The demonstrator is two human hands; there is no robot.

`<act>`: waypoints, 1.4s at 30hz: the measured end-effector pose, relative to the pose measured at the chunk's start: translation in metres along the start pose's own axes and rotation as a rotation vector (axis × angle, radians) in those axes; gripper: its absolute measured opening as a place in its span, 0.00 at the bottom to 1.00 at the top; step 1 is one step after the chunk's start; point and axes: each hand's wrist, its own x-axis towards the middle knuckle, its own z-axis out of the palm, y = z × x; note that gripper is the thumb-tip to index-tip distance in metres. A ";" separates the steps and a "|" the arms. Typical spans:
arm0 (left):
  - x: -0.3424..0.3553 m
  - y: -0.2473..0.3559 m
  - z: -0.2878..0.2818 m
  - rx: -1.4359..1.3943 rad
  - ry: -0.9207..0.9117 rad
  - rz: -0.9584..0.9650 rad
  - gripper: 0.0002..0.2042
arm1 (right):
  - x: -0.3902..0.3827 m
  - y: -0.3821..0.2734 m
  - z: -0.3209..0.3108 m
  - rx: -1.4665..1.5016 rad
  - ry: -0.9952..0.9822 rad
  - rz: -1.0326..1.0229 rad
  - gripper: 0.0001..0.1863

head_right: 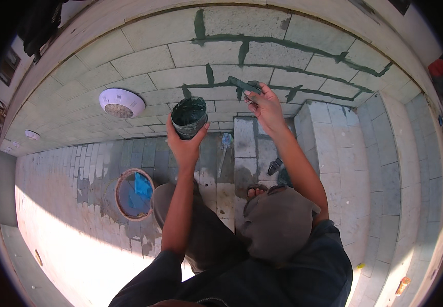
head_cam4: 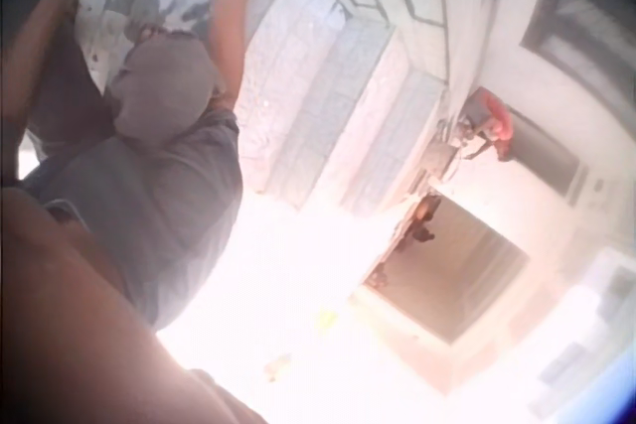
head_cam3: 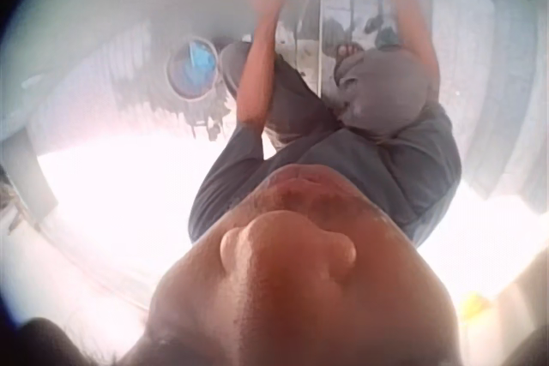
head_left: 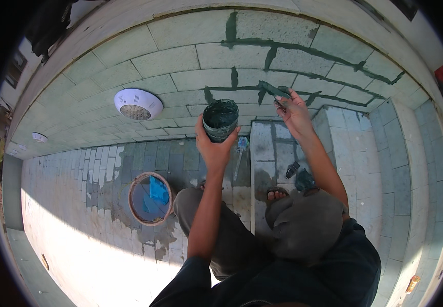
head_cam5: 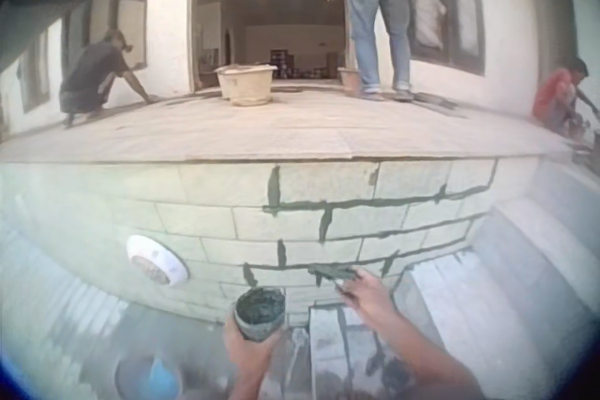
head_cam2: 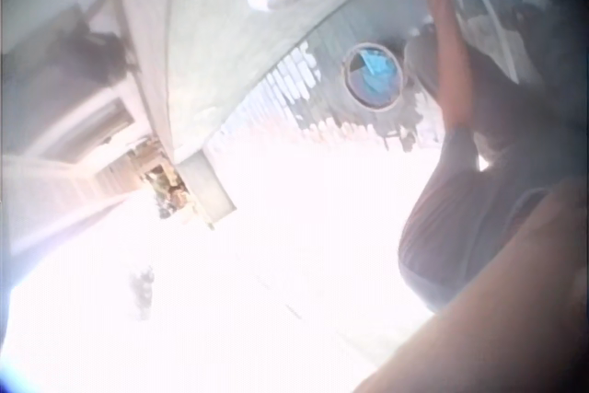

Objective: The person applies grout to the joints between wall tiles using a small tool, repeatedly dipping the tool into a container of green grout and spreading it along the horizontal and vertical tile lines.

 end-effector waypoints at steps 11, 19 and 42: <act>0.022 -0.003 -0.011 -0.040 0.117 -0.056 0.44 | 0.036 0.050 0.011 0.133 0.110 0.061 0.04; 0.020 0.001 -0.018 -0.099 0.094 -0.075 0.44 | 0.041 0.047 0.009 -0.060 0.062 -0.046 0.11; 0.015 -0.005 -0.004 -0.096 0.075 -0.084 0.46 | 0.085 0.043 0.016 -1.178 0.327 -0.546 0.11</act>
